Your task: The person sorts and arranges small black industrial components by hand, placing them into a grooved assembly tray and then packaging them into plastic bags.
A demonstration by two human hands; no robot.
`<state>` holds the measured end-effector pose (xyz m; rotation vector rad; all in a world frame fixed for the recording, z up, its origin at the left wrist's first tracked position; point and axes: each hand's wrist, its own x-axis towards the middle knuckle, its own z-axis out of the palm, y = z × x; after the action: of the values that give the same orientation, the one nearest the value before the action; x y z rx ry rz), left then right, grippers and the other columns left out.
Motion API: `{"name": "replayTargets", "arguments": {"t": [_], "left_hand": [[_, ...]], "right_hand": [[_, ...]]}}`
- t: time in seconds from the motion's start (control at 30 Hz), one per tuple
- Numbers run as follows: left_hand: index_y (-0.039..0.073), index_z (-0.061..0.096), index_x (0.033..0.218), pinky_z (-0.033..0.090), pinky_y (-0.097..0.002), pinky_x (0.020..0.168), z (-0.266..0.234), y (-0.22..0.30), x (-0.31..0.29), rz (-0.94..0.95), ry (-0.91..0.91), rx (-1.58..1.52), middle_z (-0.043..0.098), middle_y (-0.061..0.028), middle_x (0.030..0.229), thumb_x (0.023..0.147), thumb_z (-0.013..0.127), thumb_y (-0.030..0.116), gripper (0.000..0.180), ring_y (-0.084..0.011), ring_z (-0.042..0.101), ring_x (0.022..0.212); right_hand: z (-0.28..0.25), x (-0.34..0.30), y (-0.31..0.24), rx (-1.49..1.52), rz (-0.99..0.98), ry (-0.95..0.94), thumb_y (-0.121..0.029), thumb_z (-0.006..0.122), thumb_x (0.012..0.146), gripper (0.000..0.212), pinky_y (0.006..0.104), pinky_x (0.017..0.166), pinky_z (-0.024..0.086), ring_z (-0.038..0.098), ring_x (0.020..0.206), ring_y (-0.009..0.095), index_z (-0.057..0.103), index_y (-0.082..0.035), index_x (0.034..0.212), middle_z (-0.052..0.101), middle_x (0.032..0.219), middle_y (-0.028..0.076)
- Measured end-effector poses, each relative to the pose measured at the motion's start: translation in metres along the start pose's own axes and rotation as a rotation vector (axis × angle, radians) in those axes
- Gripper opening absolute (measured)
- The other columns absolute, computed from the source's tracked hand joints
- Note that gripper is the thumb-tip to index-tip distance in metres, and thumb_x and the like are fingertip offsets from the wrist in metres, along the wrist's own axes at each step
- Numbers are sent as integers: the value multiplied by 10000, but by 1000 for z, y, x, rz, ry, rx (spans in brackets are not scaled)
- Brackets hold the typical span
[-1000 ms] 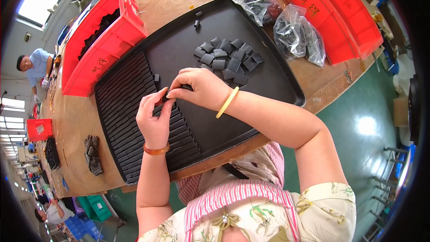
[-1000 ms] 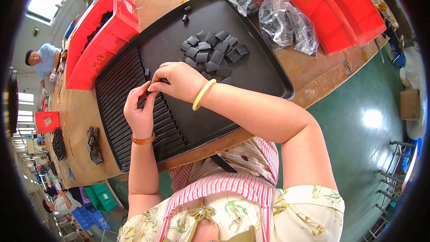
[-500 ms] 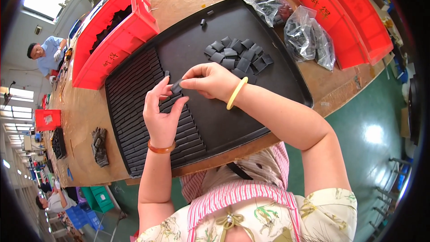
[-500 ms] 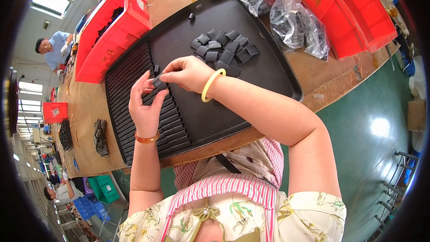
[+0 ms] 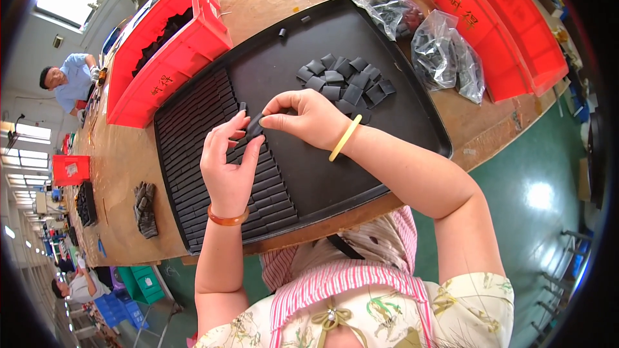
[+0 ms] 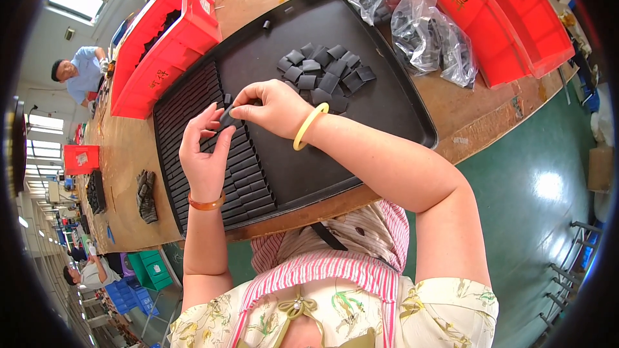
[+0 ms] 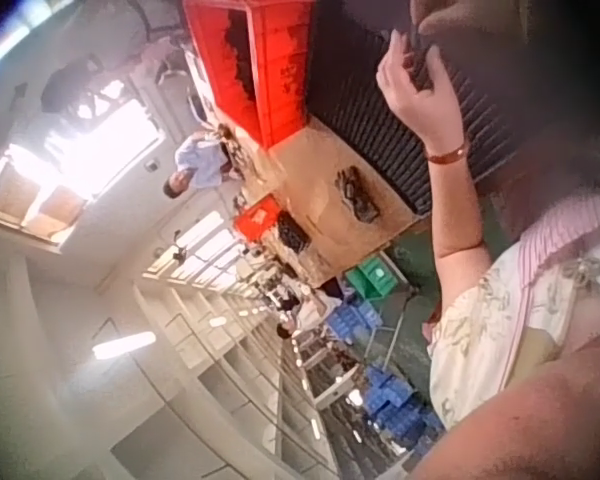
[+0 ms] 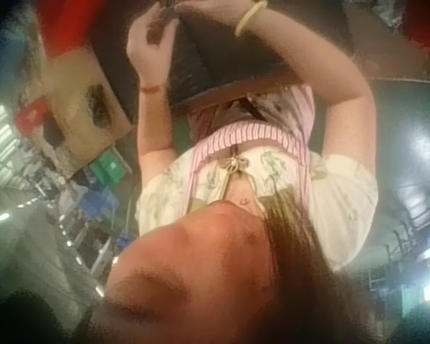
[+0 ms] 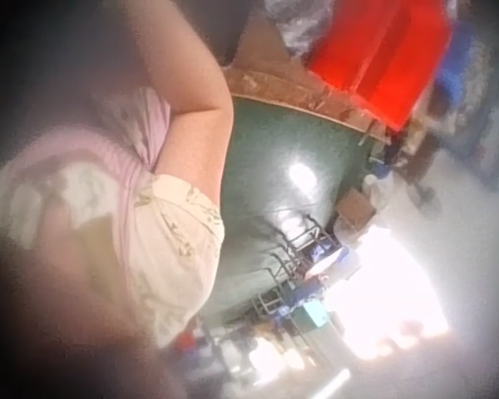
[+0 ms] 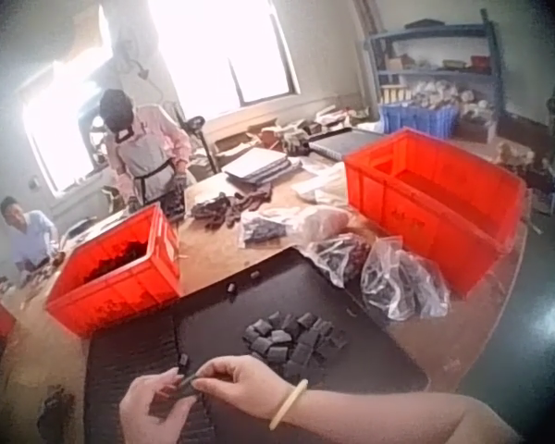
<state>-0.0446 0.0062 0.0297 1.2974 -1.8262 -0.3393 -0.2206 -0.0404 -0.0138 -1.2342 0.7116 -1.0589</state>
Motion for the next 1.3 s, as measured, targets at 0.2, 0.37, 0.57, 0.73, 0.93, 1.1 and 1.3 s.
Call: {"name": "replayTargets", "arguments": {"t": [0.2,0.37,0.57,0.73,0.93,1.1,1.3], "left_hand": [[48,722,965,513,-308,734,-8,-13,16,65,-27,108,693,-78,908,753,751,-13,222,-206,628,837],[87,735,935,494,-334,814,-5,-56,24,124,-190,258,701,-46,932,751,752,56,188,-227,602,890],[106,730,938,412,-391,977,-3,-75,16,325,-244,480,674,-20,1067,772,720,91,167,-255,539,1103],[115,709,1071,402,-397,1000,-10,-78,14,362,-368,489,635,-29,1166,813,642,43,276,-277,509,1159],[63,686,1078,432,-399,939,-13,-74,28,335,-162,434,640,-73,1086,801,637,1,288,-284,547,1046],[98,711,988,410,-401,956,7,-82,50,274,-187,637,632,-46,1095,765,745,153,231,-263,521,1103],[119,712,936,389,-397,975,16,-88,53,286,-218,656,655,-22,1050,722,781,179,232,-240,532,1101]], "right_hand": [[-1,-5,-7,-83,35,61,-212,691,894,237,261,680,498,604,716,105,659,20,934,642,762,29],[-12,2,-10,580,292,197,-233,568,947,214,208,502,347,484,644,89,573,-31,1017,516,833,32],[-14,2,-9,592,332,207,-273,548,1001,253,213,507,362,490,666,96,542,-30,1070,540,870,59],[-22,4,-11,524,305,115,-294,558,993,252,220,469,334,478,609,93,552,-44,1027,530,800,32],[-20,3,-13,630,278,268,-288,562,984,224,227,450,317,467,552,100,547,-65,993,512,761,13],[-21,5,-10,548,225,266,-284,559,981,214,227,448,310,471,550,104,540,-71,966,508,746,12],[-32,10,-8,564,195,249,-305,540,979,248,227,433,303,476,551,100,542,-70,899,510,723,12]]}}
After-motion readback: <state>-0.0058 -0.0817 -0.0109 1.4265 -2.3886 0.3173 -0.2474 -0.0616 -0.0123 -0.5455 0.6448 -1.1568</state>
